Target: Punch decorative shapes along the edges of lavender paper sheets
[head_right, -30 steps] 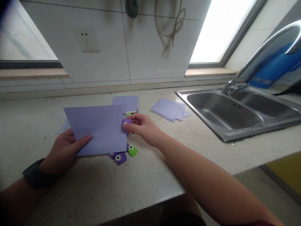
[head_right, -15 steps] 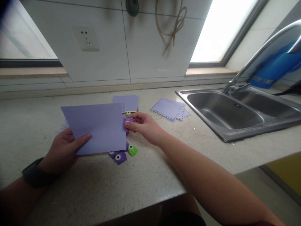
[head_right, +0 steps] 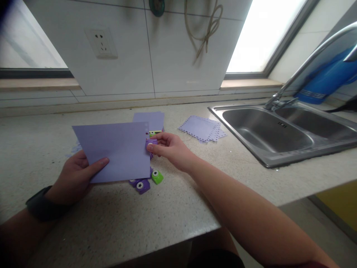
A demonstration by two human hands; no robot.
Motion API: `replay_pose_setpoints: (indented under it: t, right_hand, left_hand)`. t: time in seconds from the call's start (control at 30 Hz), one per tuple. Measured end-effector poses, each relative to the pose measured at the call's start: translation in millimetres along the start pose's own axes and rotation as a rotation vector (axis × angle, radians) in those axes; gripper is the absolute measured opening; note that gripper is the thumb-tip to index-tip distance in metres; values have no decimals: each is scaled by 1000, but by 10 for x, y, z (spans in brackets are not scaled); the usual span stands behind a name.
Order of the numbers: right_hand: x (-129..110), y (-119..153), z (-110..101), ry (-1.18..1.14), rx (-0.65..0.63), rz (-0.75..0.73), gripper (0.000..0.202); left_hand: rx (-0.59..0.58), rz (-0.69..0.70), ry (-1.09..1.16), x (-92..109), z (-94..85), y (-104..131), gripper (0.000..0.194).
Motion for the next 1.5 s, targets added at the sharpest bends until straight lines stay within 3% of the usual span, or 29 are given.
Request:
replay_pose_setpoints:
  t: [0.77,1.5]
  right_hand:
    - [32,11,87,-20,-1,44,32]
    - [106,-1,117,-109,17,49,38]
  left_hand:
    - [34,12,-140,14,-38,4,39]
    - [9,26,-120,37,-12,10,36]
Point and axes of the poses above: each hand's wrist, its own y-axis away from the middle knuckle, its own z-axis out of the palm, x = y × z, the point moved 7 cm from there along -y, towards the middle knuckle, and after that the axes turned 2 degrees about -z, right-handed, at the moved point
